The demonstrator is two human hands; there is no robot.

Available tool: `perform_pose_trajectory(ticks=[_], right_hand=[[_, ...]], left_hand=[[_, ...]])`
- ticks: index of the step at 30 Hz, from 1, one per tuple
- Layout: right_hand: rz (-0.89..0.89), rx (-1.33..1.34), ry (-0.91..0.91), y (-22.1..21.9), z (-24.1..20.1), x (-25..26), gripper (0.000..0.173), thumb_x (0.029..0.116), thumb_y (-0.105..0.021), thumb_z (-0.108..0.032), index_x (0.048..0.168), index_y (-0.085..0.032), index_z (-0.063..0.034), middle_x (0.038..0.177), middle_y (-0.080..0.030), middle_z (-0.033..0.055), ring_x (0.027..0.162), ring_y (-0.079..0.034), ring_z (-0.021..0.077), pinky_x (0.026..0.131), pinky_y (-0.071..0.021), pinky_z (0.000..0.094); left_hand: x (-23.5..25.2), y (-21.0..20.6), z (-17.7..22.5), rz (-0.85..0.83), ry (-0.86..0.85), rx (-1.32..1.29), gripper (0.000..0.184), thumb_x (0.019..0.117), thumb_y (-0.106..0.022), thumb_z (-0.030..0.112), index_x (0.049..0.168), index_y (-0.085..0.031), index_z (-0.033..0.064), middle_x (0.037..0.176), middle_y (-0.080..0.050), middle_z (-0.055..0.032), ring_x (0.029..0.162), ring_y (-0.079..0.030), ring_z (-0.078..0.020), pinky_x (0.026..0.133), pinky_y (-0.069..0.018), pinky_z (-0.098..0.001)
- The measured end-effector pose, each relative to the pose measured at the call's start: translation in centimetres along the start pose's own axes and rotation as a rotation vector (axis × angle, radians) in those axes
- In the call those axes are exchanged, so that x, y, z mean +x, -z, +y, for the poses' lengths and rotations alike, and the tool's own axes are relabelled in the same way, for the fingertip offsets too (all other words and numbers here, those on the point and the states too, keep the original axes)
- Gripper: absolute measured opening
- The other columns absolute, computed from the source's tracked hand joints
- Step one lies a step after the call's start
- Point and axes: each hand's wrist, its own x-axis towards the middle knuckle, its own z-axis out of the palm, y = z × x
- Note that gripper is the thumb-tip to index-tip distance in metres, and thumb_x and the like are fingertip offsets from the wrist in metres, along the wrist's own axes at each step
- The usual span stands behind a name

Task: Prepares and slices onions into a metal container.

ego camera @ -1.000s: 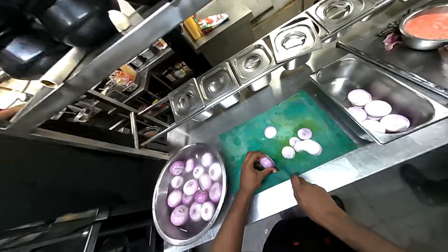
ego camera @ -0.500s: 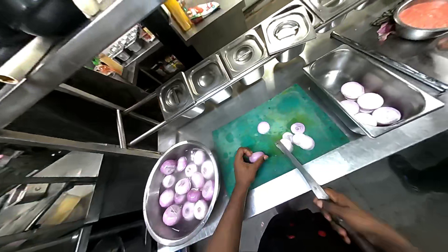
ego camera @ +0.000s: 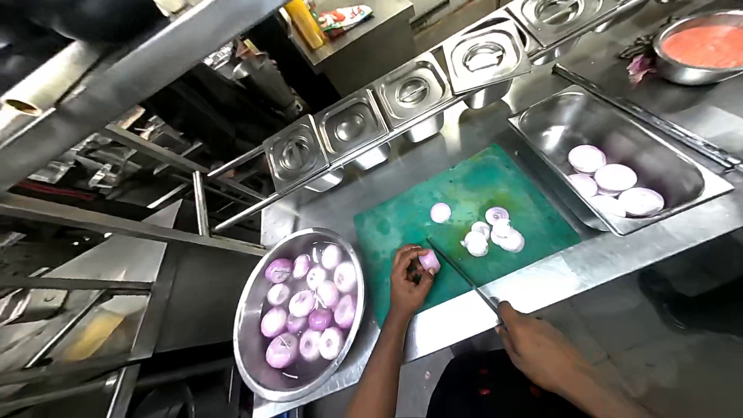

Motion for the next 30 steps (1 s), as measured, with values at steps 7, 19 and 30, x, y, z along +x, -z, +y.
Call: perform_pose_trajectory(ticks=[7,19,30], right_hand=[[0.135,-0.120,0.025,-0.6,-1.4,-0.1,0.033,0.1068,-0.044,-0.028,0.129,-0.052,-0.0047,0.107,-0.069,0.0206,0.086,-0.073,0.0410,0.069,-0.0581,0.0555],[0.298,-0.272,0.083,-1.2,-2.1,-0.5,0.028,0.1053,-0.047,-0.025,0.122,-0.057,-0.0041,0.099,-0.070,0.0189,0.072,-0.073,0.0384,0.058,-0.0582,0.0509],[0.004,-0.197,-0.007,-0.2,-3.1,1.7,0.036,0.1086,-0.039,-0.025,0.137,-0.047,-0.0038,0.113,-0.067,0.0227,0.098,-0.071,0.0422,0.079,-0.0577,0.0559]], left_hand=[[0.8,1.1,0.9,-0.048,0.084,0.161,0.043,0.0725,-0.082,0.014,0.113,-0.066,0.0118,0.121,-0.057,-0.0058,0.078,-0.060,-0.0102,0.061,-0.0547,-0.0238],[1.7,1.5,0.6,-0.115,-0.010,0.166,0.038,0.0748,-0.080,0.013,0.109,-0.064,0.0094,0.113,-0.058,-0.0063,0.072,-0.057,-0.0077,0.058,-0.0516,-0.0206],[1.0,0.9,0.2,-0.047,-0.073,0.149,0.041,0.0719,-0.082,0.012,0.109,-0.066,0.0062,0.117,-0.060,-0.0077,0.077,-0.060,-0.0085,0.060,-0.0538,-0.0214]])
